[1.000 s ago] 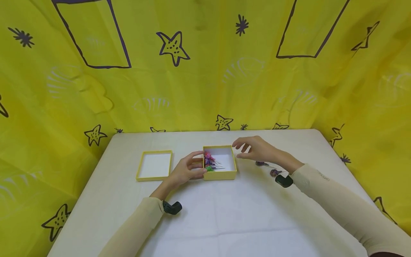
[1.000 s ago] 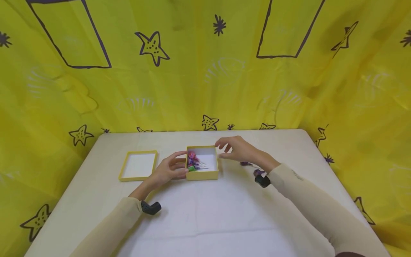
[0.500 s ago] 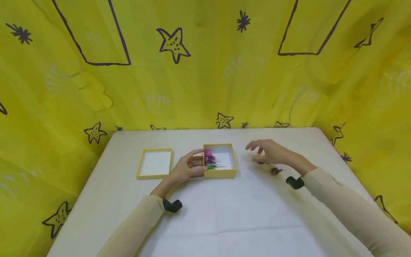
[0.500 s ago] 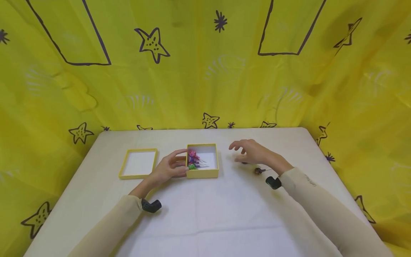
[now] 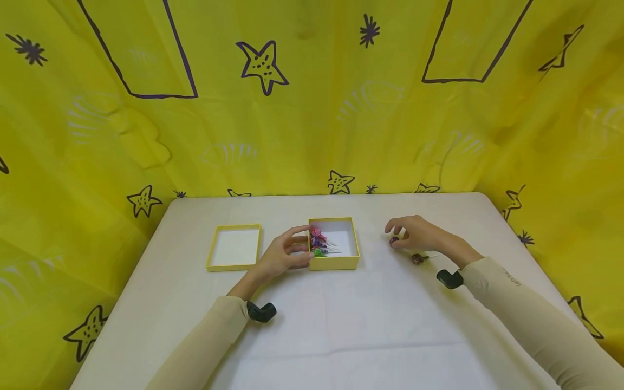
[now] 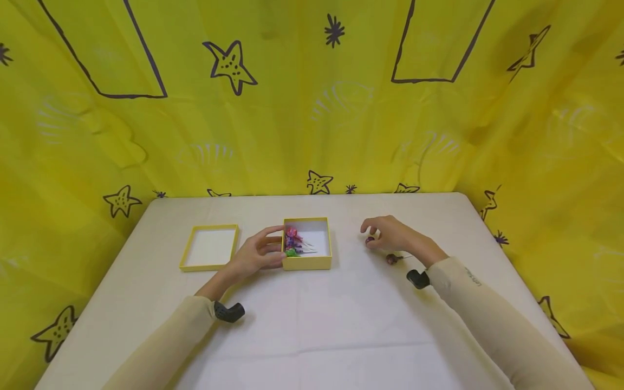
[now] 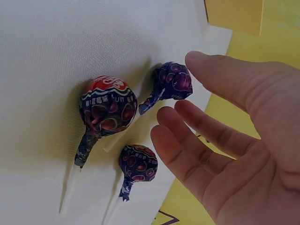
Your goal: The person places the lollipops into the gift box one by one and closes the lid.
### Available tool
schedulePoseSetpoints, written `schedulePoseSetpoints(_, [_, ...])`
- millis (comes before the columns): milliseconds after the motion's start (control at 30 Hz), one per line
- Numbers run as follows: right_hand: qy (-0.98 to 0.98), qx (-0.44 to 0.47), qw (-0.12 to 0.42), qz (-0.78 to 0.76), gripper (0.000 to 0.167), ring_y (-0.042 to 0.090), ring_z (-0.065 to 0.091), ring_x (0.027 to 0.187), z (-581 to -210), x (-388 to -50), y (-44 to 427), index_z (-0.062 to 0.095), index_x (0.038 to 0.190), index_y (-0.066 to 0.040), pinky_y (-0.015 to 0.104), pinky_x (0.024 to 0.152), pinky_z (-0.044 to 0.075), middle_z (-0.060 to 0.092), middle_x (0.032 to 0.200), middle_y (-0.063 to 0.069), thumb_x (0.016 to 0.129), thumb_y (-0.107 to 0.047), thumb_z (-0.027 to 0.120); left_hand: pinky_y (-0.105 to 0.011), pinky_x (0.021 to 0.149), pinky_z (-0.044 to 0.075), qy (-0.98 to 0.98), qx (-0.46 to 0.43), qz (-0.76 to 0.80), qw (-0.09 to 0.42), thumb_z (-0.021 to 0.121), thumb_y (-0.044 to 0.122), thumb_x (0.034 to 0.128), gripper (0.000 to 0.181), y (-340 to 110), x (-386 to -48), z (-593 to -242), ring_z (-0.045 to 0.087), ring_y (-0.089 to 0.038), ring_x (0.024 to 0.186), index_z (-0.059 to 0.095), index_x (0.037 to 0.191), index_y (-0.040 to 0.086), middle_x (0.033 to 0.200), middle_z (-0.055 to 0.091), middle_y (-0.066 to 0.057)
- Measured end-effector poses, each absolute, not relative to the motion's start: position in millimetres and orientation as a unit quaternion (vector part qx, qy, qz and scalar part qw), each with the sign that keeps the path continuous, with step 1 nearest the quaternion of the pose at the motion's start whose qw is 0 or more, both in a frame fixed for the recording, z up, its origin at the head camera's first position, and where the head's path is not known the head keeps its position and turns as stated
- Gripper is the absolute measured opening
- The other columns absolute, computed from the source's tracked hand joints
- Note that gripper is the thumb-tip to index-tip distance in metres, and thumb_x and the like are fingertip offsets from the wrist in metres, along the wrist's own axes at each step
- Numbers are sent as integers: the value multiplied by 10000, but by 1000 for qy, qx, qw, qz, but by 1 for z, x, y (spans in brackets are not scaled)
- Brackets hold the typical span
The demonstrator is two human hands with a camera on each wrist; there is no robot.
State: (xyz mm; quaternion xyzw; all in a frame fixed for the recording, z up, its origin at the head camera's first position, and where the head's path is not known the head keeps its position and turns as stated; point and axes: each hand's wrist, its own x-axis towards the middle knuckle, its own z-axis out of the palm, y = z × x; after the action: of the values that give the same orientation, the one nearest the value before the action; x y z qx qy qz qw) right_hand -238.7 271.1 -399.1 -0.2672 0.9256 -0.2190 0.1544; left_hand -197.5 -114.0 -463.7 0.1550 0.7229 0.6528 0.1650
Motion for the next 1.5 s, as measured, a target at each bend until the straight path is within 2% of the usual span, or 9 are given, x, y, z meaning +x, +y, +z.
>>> schedulePoseSetpoints(233, [930, -259, 154, -211, 238, 242, 657, 873, -399, -235, 273, 663, 1175, -44, 398, 762, 577, 701, 1017, 103, 948, -71, 731, -394, 958, 573, 726, 157, 650, 163, 799, 106, 910, 726, -114, -197, -463, 539, -364, 1309, 461, 1540, 234, 1523, 471, -186])
schedulePoseSetpoints(500, [919, -223, 190, -264, 175, 179, 610, 548, -403, -231, 274, 648, 1126, -43, 316, 502, 548, 651, 1027, 146, 960, -6, 691, -397, 967, 569, 728, 156, 648, 163, 795, 103, 913, 725, -114, -196, -460, 536, -363, 1318, 460, 1541, 240, 1546, 453, -171])
schedulePoseSetpoints(967, [918, -216, 198, -267, 173, 179, 612, 531, -403, -232, 275, 647, 1130, -45, 319, 499, 548, 647, 1030, 138, 966, -10, 686, -388, 962, 571, 724, 163, 650, 161, 795, 106, 913, 746, -114, -197, -460, 536, -367, 1314, 432, 1560, 185, 1533, 456, -197])
schedulePoseSetpoints(1500, [912, -210, 212, -280, 163, 187, 608, 518, -406, -233, 274, 645, 1128, -40, 329, 486, 550, 644, 1005, 133, 974, 10, 661, -406, 1017, 537, 730, 154, 645, 164, 792, 88, 912, 735, -115, -196, -461, 545, -347, 1319, 454, 1547, 240, 1535, 471, -153])
